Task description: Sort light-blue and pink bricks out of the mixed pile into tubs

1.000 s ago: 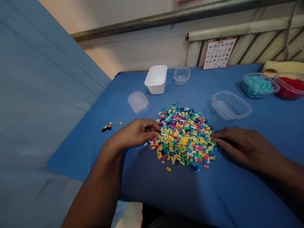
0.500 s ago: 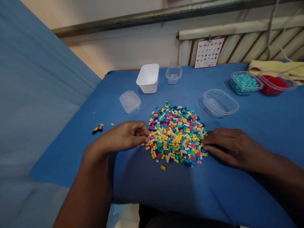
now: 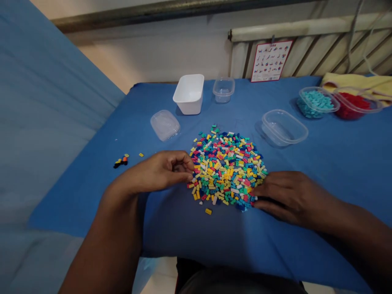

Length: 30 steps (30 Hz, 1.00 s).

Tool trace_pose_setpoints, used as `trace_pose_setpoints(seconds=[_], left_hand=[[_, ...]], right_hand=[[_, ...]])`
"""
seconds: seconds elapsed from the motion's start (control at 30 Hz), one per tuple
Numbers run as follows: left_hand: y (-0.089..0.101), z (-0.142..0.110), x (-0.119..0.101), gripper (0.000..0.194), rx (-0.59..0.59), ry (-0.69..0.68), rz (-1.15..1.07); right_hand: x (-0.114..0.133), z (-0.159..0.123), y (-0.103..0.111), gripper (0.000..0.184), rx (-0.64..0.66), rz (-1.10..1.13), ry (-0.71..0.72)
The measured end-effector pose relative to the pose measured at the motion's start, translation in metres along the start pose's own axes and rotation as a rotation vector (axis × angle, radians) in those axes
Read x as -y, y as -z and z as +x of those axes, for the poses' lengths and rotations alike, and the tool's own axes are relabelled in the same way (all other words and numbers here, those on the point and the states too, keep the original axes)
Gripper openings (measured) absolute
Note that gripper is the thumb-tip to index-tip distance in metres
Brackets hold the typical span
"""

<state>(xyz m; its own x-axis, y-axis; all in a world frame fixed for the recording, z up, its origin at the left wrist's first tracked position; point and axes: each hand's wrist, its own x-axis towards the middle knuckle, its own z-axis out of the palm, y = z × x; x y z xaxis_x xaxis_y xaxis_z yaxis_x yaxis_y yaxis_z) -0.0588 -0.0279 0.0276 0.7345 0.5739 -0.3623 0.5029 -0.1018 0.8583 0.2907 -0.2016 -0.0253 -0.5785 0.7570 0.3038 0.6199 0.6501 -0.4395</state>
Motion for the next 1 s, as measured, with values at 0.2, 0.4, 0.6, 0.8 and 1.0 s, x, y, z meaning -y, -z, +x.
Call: trace_pose_setpoints(seconds=[0.2,0.4,0.6,0.8,1.0], left_hand=[[-0.001,0.007,-0.002,0.028,-0.263,-0.178,0.037],[-0.011,0.020,0.007,0.026,-0.374,-0.233,0.081],[-0.022,0.028,0.010,0.026,-0.389,-0.289,0.114],[-0.044,0.032,-0.008,0.017,-0.447,-0.434,0.302],[-0.088,0.039,-0.049,0.020,-0.155,-0.364,0.079]], right_hand=[[-0.004,0.000,0.001,0.013,-0.055,-0.035,-0.050],[0.001,0.001,-0.004,0.024,-0.020,-0.074,-0.138],[0.007,0.003,-0.008,0.015,-0.026,-0.026,-0.153],[0.013,0.010,-0.005,0.003,-0.016,0.008,-0.228],[0.011,0.018,-0.009,0.005,-0.240,-0.063,-0.205]])
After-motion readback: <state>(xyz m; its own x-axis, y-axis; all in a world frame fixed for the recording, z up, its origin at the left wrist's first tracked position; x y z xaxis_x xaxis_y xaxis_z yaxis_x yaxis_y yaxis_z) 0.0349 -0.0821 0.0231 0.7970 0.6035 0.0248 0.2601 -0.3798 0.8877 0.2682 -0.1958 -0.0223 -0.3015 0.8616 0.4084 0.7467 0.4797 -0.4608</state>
